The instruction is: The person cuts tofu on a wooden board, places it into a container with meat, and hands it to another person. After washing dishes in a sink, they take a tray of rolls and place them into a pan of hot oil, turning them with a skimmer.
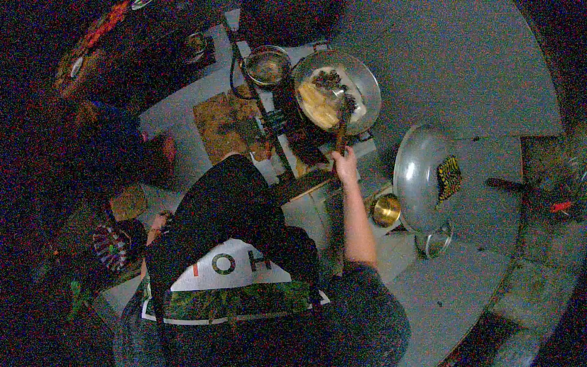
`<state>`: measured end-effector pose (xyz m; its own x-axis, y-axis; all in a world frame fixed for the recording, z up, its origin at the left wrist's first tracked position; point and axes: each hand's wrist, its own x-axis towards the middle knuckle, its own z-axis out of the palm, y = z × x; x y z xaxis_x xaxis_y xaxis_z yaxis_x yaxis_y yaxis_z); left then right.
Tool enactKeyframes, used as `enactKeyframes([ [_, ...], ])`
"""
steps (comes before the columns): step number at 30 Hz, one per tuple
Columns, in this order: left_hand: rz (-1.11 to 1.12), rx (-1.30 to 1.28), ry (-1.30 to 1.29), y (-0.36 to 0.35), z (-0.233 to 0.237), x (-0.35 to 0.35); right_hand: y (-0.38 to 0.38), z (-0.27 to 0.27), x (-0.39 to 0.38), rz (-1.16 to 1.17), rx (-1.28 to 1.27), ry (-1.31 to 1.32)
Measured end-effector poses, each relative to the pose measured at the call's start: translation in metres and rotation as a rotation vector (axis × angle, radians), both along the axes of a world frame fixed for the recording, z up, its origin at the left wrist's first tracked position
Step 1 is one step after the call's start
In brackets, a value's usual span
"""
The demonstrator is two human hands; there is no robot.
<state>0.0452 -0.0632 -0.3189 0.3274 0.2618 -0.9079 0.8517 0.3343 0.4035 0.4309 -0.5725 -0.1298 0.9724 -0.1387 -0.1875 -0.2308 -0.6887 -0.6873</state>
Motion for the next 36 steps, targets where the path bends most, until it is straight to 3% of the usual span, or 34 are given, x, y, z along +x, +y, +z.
enactKeyframes([
  [4, -0.038, 0.034, -0.005, 0.003, -0.014, -0.005, 0.003, -0.005, -0.02, 0.064, -0.164, -0.202],
  [6, -0.049, 0.02, 0.028, 0.006, -0.018, -0.008, 0.005, 0.004, -0.026, 0.021, 0.207, -0.149],
  [7, -0.047, 0.008, 0.01, 0.004, -0.008, -0.007, 0.009, 0.021, -0.027, 0.017, 0.208, -0.15],
  [9, -0.047, -0.003, -0.011, 0.002, -0.002, -0.004, 0.012, 0.053, -0.029, -0.013, 0.368, 0.153],
  [11, -0.013, 0.038, 0.039, 0.002, -0.018, -0.01, -0.004, 0.024, -0.019, -0.005, 0.39, 0.167],
  [13, 0.011, 0.064, 0.021, -0.002, -0.013, -0.005, -0.014, 0.002, -0.005, 0.046, 0.266, 0.116],
  [15, 0.031, 0.091, 0.011, -0.005, 0.01, 0.012, -0.013, -0.004, 0.015, -0.002, 0.306, 0.119],
  [17, -0.206, 0.173, 0.038, -0.01, 0.052, 0.03, -0.008, -0.006, 0.032, -0.051, 0.346, 0.116],
  [19, -0.181, 0.16, 0.023, -0.008, 0.042, 0.024, -0.001, -0.004, 0.049, 0.005, 0.094, 0.007],
  [25, -0.067, 0.08, -0.002, -0.003, -0.005, -0.006, 0.025, 0.012, 0.085, -0.032, -0.124, -0.144],
  [26, -0.048, 0.062, 0.019, -0.003, -0.007, -0.008, 0.005, -0.026, 0.109, -0.046, -0.122, -0.099],
  [32, -0.251, 0.147, 0.004, -0.008, 0.034, 0.009, 0.006, -0.006, 0.071, 0.091, -0.039, -0.006],
  [35, -0.35, 0.185, -0.147, -0.003, 0.014, -0.007, 0.011, 0.007, 0.041, 0.085, -0.048, -0.025],
  [36, -0.354, 0.185, -0.148, 0.0, 0.007, -0.009, -0.005, -0.024, 0.049, 0.072, -0.078, -0.017],
])
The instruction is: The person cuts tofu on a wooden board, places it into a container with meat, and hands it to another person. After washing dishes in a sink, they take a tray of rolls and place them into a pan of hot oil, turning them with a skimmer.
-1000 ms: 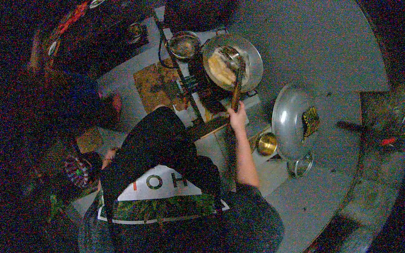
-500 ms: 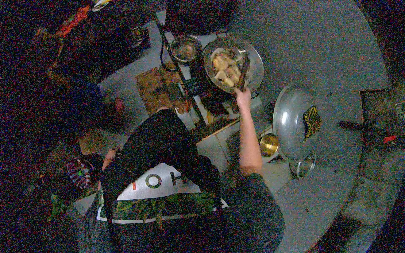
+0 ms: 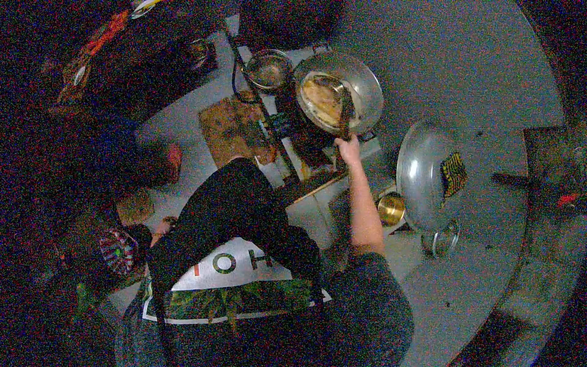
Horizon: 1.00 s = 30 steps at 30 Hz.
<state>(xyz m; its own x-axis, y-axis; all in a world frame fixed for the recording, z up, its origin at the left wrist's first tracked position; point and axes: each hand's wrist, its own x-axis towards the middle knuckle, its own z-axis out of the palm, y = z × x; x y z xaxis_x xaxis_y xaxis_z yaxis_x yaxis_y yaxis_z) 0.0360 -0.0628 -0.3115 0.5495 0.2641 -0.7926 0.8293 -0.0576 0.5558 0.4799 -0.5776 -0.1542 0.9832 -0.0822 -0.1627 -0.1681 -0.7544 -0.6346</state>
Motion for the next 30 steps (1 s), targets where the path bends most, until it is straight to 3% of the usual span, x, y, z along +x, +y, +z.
enactKeyframes([
  [3, -0.139, -0.016, -0.029, 0.003, -0.009, -0.002, 0.005, 0.014, -0.025, -0.028, 0.108, 0.047],
  [5, 0.286, -0.164, 0.049, -0.006, 0.001, 0.012, -0.002, 0.008, -0.032, 0.027, 0.178, 0.037],
  [8, 0.24, -0.138, 0.032, -0.013, 0.013, 0.019, -0.006, 0.005, -0.045, 0.026, 0.052, -0.035],
  [11, 0.17, -0.098, 0.009, -0.017, 0.026, 0.026, 0.012, 0.041, -0.069, 0.02, 0.067, -0.04],
  [13, 0.15, -0.103, 0.022, -0.022, 0.039, 0.029, 0.029, 0.072, -0.089, -0.06, 0.307, 0.037],
  [14, 0.129, -0.109, 0.033, -0.023, 0.044, 0.031, 0.024, 0.066, -0.089, -0.06, 0.306, 0.038],
  [15, 0.128, -0.109, 0.034, -0.023, 0.041, 0.028, 0.015, 0.056, -0.088, -0.023, 0.31, -0.026],
  [17, 0.332, -0.171, 0.088, -0.019, 0.016, 0.011, 0.007, 0.059, -0.087, 0.01, 0.313, -0.091],
  [19, 0.347, -0.197, 0.062, -0.008, -0.02, -0.004, 0.01, 0.084, -0.086, -0.072, 0.49, 0.221],
  [20, 0.365, -0.223, 0.036, -0.005, -0.029, -0.008, 0.008, 0.08, -0.084, -0.112, 0.516, 0.232],
  [21, 0.365, -0.223, 0.037, -0.004, -0.027, -0.007, 0.001, 0.066, -0.077, -0.112, 0.515, 0.233],
  [23, 0.114, -0.134, -0.069, -0.001, -0.012, 0.0, -0.016, 0.033, -0.055, -0.033, 0.315, 0.12],
  [26, 0.106, -0.102, 0.056, -0.01, 0.021, 0.021, -0.008, 0.039, -0.033, -0.064, 0.298, 0.103],
  [29, 0.209, -0.201, 0.054, -0.002, 0.005, 0.014, 0.0, 0.034, -0.009, -0.127, 0.328, 0.019],
  [30, 0.211, -0.2, 0.054, -0.002, 0.004, 0.013, 0.022, 0.064, -0.012, -0.104, 0.239, -0.098],
])
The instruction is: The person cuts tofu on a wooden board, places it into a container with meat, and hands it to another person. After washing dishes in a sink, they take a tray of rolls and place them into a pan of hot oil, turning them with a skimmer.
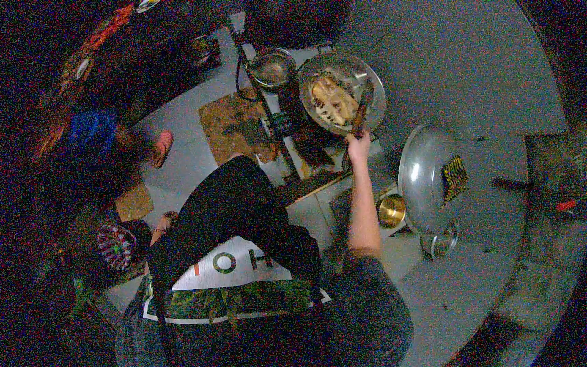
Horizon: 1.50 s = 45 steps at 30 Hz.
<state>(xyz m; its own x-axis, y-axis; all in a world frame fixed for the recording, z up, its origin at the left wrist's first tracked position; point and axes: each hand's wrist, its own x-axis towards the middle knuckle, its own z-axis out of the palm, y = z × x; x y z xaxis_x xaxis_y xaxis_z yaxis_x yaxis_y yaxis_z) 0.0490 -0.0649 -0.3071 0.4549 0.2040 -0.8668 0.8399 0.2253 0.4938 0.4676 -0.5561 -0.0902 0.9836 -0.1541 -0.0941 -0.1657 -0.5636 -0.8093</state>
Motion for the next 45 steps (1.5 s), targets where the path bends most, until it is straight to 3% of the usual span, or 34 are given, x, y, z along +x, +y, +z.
enactKeyframes([
  [4, 0.009, 0.052, 0.007, -0.009, 0.017, 0.001, -0.024, -0.063, 0.064, -0.078, -0.206, -0.153],
  [8, -0.023, 0.13, 0.005, -0.01, 0.021, 0.001, -0.033, -0.07, 0.077, -0.015, -0.201, 0.038],
  [10, -0.016, 0.139, 0.017, -0.01, 0.02, 0.0, -0.03, -0.065, 0.066, 0.034, -0.156, 0.126],
  [12, -0.009, 0.148, 0.035, -0.008, 0.019, -0.001, -0.019, -0.064, 0.045, 0.015, -0.201, 0.042],
  [13, -0.001, 0.148, 0.043, -0.007, 0.018, -0.001, -0.013, -0.055, 0.035, 0.017, 0.007, 0.195],
  [15, 0.009, 0.162, 0.055, -0.005, 0.015, -0.003, -0.016, -0.057, 0.026, 0.123, -0.06, 0.168],
  [18, 0.022, 0.173, 0.066, -0.004, 0.006, -0.006, -0.022, -0.078, 0.011, 0.032, 0.056, 0.187],
  [21, 0.115, 0.059, 0.092, -0.004, -0.009, -0.005, -0.022, -0.075, -0.006, 0.031, -0.104, 0.135],
  [26, 0.153, 0.067, -0.03, -0.007, -0.023, -0.002, -0.03, -0.071, -0.028, 0.069, -0.077, 0.184],
  [29, 0.027, 0.162, 0.125, -0.017, 0.013, 0.013, -0.027, -0.067, -0.046, 0.145, -0.146, -0.01],
  [32, 0.005, 0.175, 0.118, -0.009, -0.011, 0.0, -0.019, -0.049, -0.061, 0.106, -0.188, -0.136],
  [35, 0.045, 0.122, 0.096, -0.005, -0.023, -0.008, -0.021, -0.024, -0.068, 0.134, -0.023, -0.06],
  [37, 0.091, 0.067, 0.075, -0.003, -0.026, -0.01, -0.016, 0.0, -0.07, 0.042, 0.317, 0.265],
  [41, 0.164, 0.061, 0.01, -0.009, -0.013, -0.001, -0.01, -0.006, -0.055, 0.003, 0.285, 0.308],
  [45, 0.176, 0.069, 0.043, 0.001, -0.031, -0.004, -0.031, -0.063, -0.009, 0.071, 0.165, 0.183],
])
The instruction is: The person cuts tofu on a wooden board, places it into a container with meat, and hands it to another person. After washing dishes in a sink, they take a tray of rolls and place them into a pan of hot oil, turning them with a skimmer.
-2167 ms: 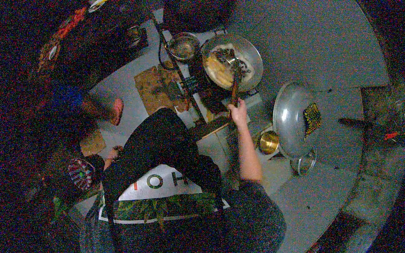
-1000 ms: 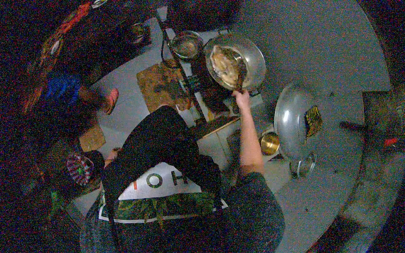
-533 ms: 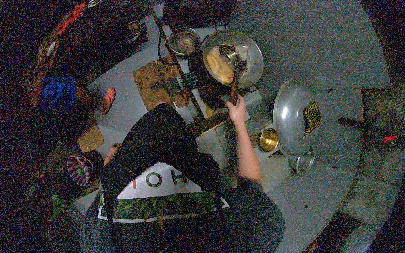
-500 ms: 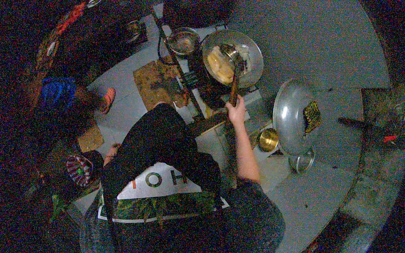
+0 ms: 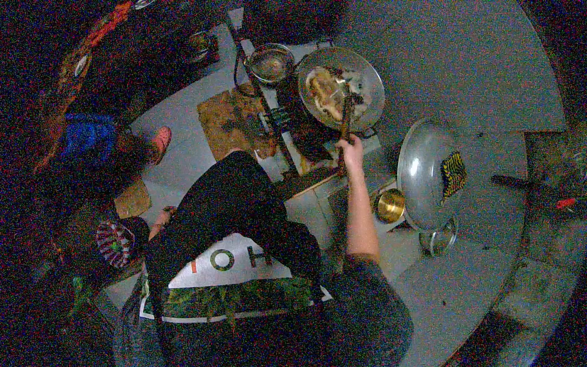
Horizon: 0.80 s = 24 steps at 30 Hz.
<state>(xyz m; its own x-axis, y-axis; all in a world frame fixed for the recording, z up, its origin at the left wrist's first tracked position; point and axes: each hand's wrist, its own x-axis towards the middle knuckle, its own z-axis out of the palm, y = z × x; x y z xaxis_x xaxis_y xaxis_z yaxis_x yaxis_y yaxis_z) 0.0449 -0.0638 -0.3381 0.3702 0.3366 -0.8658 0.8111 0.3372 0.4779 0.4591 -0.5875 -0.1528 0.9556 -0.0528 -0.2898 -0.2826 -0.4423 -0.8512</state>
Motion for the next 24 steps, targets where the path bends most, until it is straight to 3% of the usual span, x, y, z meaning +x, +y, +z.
enactKeyframes([
  [2, -0.094, 0.043, 0.005, 0.005, 0.006, -0.001, 0.003, -0.01, 0.017, -0.067, -0.14, -0.208],
  [3, -0.091, 0.042, 0.004, 0.008, 0.01, -0.002, 0.022, 0.027, 0.012, -0.083, 0.001, -0.084],
  [4, -0.096, -0.01, -0.013, 0.01, 0.015, -0.004, 0.023, 0.026, 0.02, -0.08, 0.001, -0.085],
  [6, -0.102, -0.06, -0.032, 0.011, 0.033, -0.005, 0.031, 0.022, 0.042, -0.121, -0.363, -0.217],
  [8, -0.124, 0.081, -0.08, 0.003, 0.055, -0.002, 0.034, 0.025, 0.055, -0.109, -0.358, -0.226],
  [11, -0.112, 0.013, -0.142, 0.009, 0.037, -0.014, 0.022, 0.01, 0.075, -0.069, -0.394, -0.188],
  [12, -0.11, 0.012, -0.141, 0.018, 0.008, -0.025, 0.017, 0.002, 0.079, -0.049, -0.434, -0.137],
  [14, -0.159, 0.124, -0.2, 0.034, -0.053, -0.048, 0.024, 0.021, 0.059, -0.015, -0.339, -0.064],
  [17, -0.08, -0.034, -0.105, 0.03, -0.05, -0.052, 0.033, 0.033, 0.031, 0.009, -0.215, -0.117],
  [20, -0.046, -0.01, 0.039, 0.01, -0.005, -0.041, 0.024, 0.018, 0.014, 0.08, -0.235, -0.109],
  [21, -0.048, -0.01, 0.037, 0.013, -0.013, -0.043, 0.001, -0.034, 0.029, 0.035, -0.256, -0.083],
  [23, -0.039, -0.033, -0.099, 0.024, -0.041, -0.054, 0.002, -0.026, 0.014, 0.029, -0.2, -0.064],
  [24, -0.041, -0.034, -0.099, 0.023, -0.033, -0.05, 0.002, -0.023, 0.008, 0.023, -0.144, -0.043],
])
